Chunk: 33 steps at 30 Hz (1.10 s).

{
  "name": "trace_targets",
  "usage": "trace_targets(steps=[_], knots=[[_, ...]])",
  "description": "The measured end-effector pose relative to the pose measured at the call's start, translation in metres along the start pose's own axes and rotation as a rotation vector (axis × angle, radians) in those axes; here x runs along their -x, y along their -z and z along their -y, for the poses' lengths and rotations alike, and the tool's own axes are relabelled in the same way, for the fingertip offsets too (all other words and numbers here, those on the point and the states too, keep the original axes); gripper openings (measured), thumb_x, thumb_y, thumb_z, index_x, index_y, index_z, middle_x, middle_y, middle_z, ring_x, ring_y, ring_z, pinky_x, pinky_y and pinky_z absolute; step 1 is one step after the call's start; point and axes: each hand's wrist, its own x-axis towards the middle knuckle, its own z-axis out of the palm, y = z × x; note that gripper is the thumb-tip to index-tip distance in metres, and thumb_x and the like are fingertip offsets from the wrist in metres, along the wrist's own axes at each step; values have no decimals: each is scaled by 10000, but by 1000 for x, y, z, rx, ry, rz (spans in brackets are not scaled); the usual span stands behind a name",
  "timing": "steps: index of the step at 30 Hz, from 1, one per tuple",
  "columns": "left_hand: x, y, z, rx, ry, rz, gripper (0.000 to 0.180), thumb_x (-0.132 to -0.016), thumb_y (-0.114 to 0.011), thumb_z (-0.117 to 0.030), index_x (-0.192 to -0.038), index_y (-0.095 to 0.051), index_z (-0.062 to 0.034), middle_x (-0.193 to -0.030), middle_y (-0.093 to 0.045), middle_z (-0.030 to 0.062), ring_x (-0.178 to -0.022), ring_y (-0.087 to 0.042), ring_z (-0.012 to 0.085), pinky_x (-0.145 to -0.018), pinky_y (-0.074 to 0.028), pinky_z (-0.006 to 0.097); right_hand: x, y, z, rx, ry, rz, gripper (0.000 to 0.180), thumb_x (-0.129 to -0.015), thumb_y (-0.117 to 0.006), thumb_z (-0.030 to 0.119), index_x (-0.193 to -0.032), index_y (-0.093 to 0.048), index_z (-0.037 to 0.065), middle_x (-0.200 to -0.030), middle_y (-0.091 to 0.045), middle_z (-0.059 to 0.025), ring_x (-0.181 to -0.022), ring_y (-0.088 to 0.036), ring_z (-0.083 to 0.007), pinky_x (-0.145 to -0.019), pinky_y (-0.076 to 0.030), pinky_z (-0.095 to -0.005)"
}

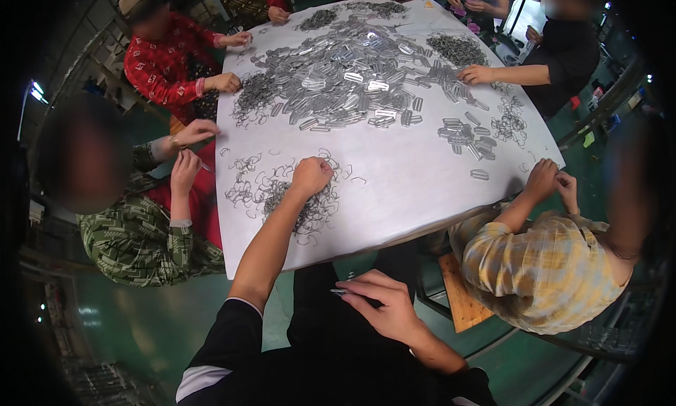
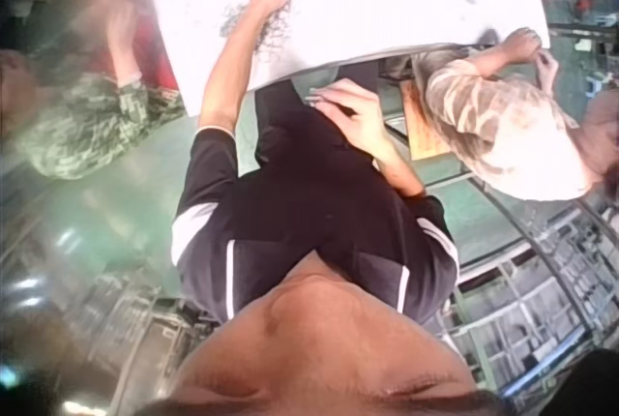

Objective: The person sits at a table with several others and repeatedly picks up small metal clips and wire loops, then joins them together by hand. They place the assembled units into a nearby rack. The task continues throughout the clip with consistent hand motions and visible accumulation of finished parts.

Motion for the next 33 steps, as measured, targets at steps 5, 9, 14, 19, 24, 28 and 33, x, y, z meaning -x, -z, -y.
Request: trace_targets(steps=[5,9,14,19,24,28,33], knots=[[-5,-5,8,34,-58,-175,149,-799,-722,-200,-827,-743,-55,-852,-727,148,-810,-692,321,-776,-551,424,0,0,2,13,-4,13,252,-841,-747,-7,-1092,-741,14,-905,-699,-105,-786,-642,-204,-690,-512,-295],[20,19,3,220,-22,-196,134,-811,-728,-147,-873,-733,-28,-860,-720,134,-760,-680,230,-713,-542,346,-1,-3,1,28,10,27,252,-841,-745,-6,-1092,-737,7,-896,-696,-110,-782,-644,-209,-693,-513,-298],[102,32,-14,700,-12,-205,105,-869,-703,-31,-970,-715,-2,-862,-693,55,-741,-599,85,-673,-498,222,-4,-7,-3,73,-4,-22,216,-824,-735,-41,-1039,-745,-20,-869,-701,-111,-763,-654,-184,-676,-506,-272],[208,55,-56,1004,-150,-201,111,-882,-686,63,-990,-688,36,-914,-657,58,-846,-601,100,-755,-489,229,0,-10,-3,83,-12,-98,203,-830,-744,-26,-1033,-738,-32,-896,-721,-128,-793,-683,-206,-723,-526,-283],[277,70,-79,1425,-173,-98,141,-866,-659,123,-970,-685,30,-962,-652,85,-884,-621,141,-803,-512,266,2,-18,7,71,-11,-207,195,-820,-763,-22,-1014,-741,-34,-898,-741,-126,-779,-695,-187,-704,-522,-265],[292,65,-81,1400,-314,-96,163,-859,-680,127,-987,-687,26,-1059,-638,108,-941,-626,151,-800,-520,269,6,-25,9,62,30,-244,191,-816,-773,-13,-1004,-744,-30,-888,-746,-124,-766,-700,-184,-691,-528,-269],[297,56,-90,1300,-288,-232,186,-835,-694,127,-977,-695,8,-1170,-593,137,-986,-602,171,-862,-513,293,7,-31,10,99,90,-236,189,-799,-783,-24,-984,-745,-24,-906,-750,-125,-788,-711,-198,-696,-542,-274]])
